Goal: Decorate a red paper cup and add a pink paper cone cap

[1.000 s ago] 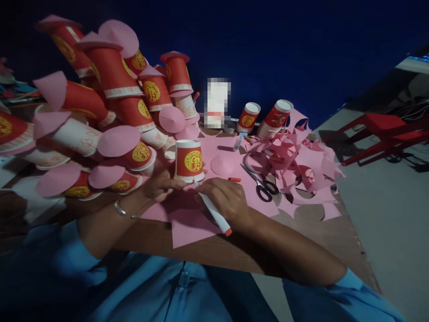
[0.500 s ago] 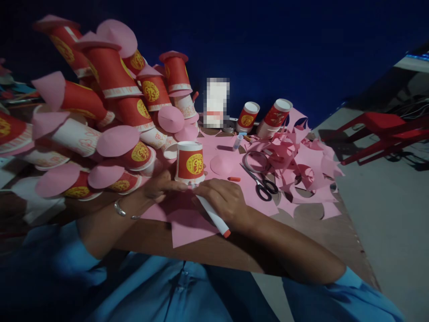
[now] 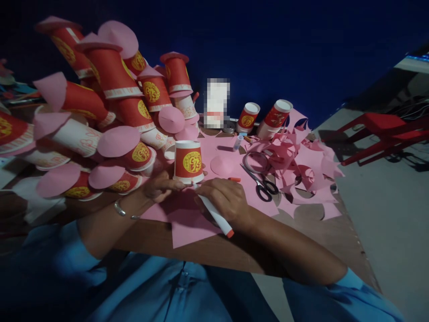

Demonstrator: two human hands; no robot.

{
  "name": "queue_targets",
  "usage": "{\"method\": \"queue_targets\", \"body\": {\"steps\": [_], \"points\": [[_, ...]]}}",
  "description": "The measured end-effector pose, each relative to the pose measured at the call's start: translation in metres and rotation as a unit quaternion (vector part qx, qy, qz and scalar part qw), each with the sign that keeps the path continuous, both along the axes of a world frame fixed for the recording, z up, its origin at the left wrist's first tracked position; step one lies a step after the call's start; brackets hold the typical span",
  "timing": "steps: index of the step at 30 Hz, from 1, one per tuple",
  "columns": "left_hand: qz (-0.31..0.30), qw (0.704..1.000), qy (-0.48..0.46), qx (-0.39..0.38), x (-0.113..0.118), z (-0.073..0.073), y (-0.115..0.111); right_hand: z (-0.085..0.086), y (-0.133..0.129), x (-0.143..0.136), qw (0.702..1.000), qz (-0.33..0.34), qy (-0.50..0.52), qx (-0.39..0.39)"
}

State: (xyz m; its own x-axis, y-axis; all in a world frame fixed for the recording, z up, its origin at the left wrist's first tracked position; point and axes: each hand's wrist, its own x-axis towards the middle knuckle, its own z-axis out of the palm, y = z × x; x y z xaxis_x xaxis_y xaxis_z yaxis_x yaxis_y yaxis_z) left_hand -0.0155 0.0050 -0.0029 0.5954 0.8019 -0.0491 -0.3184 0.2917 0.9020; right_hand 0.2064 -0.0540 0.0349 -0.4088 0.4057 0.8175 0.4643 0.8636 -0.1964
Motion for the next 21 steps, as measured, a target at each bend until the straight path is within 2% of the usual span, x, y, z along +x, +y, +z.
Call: {"method": "queue_targets", "body": {"steps": [11, 21], "points": [[-0.014, 0.999, -0.036, -0.005, 0.0027, 0.0034, -0.0011, -0.0019, 0.0018, 0.0009, 1.0, -0.002, 0.002, 0.007], [-0.02, 0.999, -0.05, 0.002, 0.0056, 0.0087, -0.0001, 0.0017, 0.0006, -0.0004, 0.999, -0.038, 0.011, 0.001]]}}
